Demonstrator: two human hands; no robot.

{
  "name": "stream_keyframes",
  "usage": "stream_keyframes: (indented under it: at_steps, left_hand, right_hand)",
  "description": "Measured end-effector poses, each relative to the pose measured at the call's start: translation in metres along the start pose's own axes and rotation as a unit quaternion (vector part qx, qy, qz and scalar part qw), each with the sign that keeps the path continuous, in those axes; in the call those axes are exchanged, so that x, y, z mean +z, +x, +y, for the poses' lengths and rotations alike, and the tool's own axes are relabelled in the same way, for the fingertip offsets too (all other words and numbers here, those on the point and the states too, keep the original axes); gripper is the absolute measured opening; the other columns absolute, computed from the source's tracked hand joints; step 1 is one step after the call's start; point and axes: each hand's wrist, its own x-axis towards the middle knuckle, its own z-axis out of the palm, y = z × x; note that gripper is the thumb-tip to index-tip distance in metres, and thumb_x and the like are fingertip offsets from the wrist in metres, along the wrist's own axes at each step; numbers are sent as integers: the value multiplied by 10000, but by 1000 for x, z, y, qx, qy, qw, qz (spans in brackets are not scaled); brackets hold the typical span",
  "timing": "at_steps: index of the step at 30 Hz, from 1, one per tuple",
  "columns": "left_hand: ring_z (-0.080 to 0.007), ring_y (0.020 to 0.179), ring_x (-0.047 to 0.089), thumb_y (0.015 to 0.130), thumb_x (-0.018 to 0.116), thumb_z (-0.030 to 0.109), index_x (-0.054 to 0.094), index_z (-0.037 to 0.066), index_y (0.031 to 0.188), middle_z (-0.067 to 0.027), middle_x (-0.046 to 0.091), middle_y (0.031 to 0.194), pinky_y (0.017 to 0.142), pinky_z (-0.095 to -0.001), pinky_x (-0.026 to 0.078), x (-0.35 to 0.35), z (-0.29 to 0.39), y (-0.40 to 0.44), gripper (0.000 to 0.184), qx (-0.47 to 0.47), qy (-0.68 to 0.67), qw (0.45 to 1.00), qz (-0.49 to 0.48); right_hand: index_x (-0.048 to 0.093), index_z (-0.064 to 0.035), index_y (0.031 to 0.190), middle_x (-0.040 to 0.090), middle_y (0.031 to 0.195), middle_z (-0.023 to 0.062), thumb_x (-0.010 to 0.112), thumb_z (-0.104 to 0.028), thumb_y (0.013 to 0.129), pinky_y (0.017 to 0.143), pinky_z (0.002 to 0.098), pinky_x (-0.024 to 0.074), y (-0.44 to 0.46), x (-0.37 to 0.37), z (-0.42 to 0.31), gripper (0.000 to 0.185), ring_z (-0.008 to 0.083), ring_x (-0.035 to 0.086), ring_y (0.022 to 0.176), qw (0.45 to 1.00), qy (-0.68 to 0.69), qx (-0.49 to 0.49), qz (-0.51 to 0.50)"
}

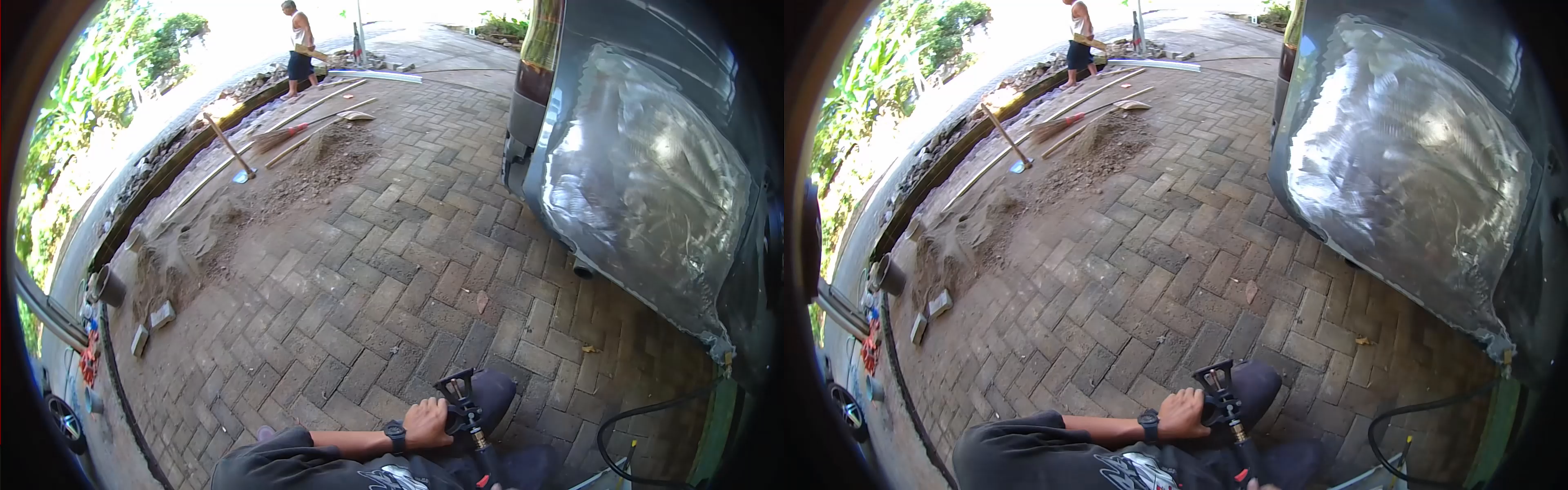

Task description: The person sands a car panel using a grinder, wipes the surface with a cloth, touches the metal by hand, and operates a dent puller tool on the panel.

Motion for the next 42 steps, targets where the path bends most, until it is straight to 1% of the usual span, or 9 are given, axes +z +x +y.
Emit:
stream_keyframes:
  at_steps: [3, 4, 7, 12, 21, 24, 28, 35, 42]
  left_hand:
    - [-381, 965, 656, 686, 846, 507, 569, -42, 1088, -205, 637, 1012, 797, -481, 535, -5, -7, -13, 734, 6, 5, 999, 47]
    - [-388, 986, 657, 709, 832, 540, 568, -48, 1110, -217, 639, 1033, 818, -480, 535, -7, -10, -16, 759, -1, -7, 999, 38]
    - [-413, 1031, 657, 768, 792, 618, 563, -65, 1160, -253, 647, 1083, 868, -479, 533, -12, -24, -22, 820, -19, -58, 998, 23]
    - [-459, 1016, 652, 801, 755, 652, 551, -78, 1186, -295, 662, 1093, 892, -480, 527, -20, -44, -41, 850, -40, -161, 986, 22]
    - [-200, 906, 639, 1016, 607, 423, 678, 13, 1265, -126, 718, 1079, 833, -385, 526, -6, -167, 1, 485, -153, -376, 899, -164]
    - [-243, 1002, 648, 1030, 554, 420, 636, -10, 1340, -119, 724, 1155, 958, -388, 503, 86, -246, 54, 536, 34, -239, 960, -140]
    - [-220, 1270, 539, 1098, 413, 487, 525, -33, 1444, -119, 585, 1435, 1112, -368, 395, 59, -190, 114, 634, -76, -540, 837, -51]
    - [-254, 1367, 519, 1003, 321, 759, 458, 93, 1540, -114, 522, 1523, 1153, -426, 397, 55, -184, 174, 867, -148, -688, 673, -226]
    - [-285, 1361, 539, 990, 355, 763, 467, 119, 1545, -127, 530, 1530, 1133, -432, 415, 168, -208, 65, 858, -225, -758, 539, -289]
  right_hand:
    - [709, -32, 941, 686, 799, 248, 753, -371, 900, 686, 525, 514, 63, 16, -29, 345, 485, 659, 800, 962, 207, -145, 100]
    - [671, -25, 1179, 712, 1066, 195, 777, -345, 852, 756, 489, 565, 97, 41, -12, 469, 374, 694, 841, 956, 58, -266, 111]
    - [671, -36, 1106, 705, 1053, 220, 783, -427, 834, 848, 533, 522, 117, 47, -55, 489, 432, 675, 955, 955, 64, -286, -53]
    - [669, -57, 973, 725, 988, 197, 770, -454, 824, 826, 523, 532, 130, 74, -70, 436, 417, 693, 957, 964, -9, -256, -76]
    - [691, -80, 949, 740, 937, 193, 744, -482, 832, 813, 535, 533, 130, 80, -87, 422, 431, 702, 922, 966, -1, -246, -76]
    - [692, -76, 936, 741, 911, 203, 738, -487, 834, 812, 534, 538, 125, 79, -98, 426, 438, 704, 911, 968, 13, -239, -73]
    - [695, -67, 953, 705, 835, 229, 764, -393, 863, 725, 525, 523, 107, 54, -105, 345, 466, 674, 834, 959, 69, -274, -32]
    - [674, -57, 917, 673, 789, 238, 807, -332, 856, 632, 513, 499, 84, 27, -90, 312, 487, 651, 773, 947, 143, -284, -47]
    - [660, -64, 893, 680, 789, 236, 813, -376, 838, 649, 527, 498, 84, 49, -90, 352, 483, 660, 785, 953, 118, -269, -72]
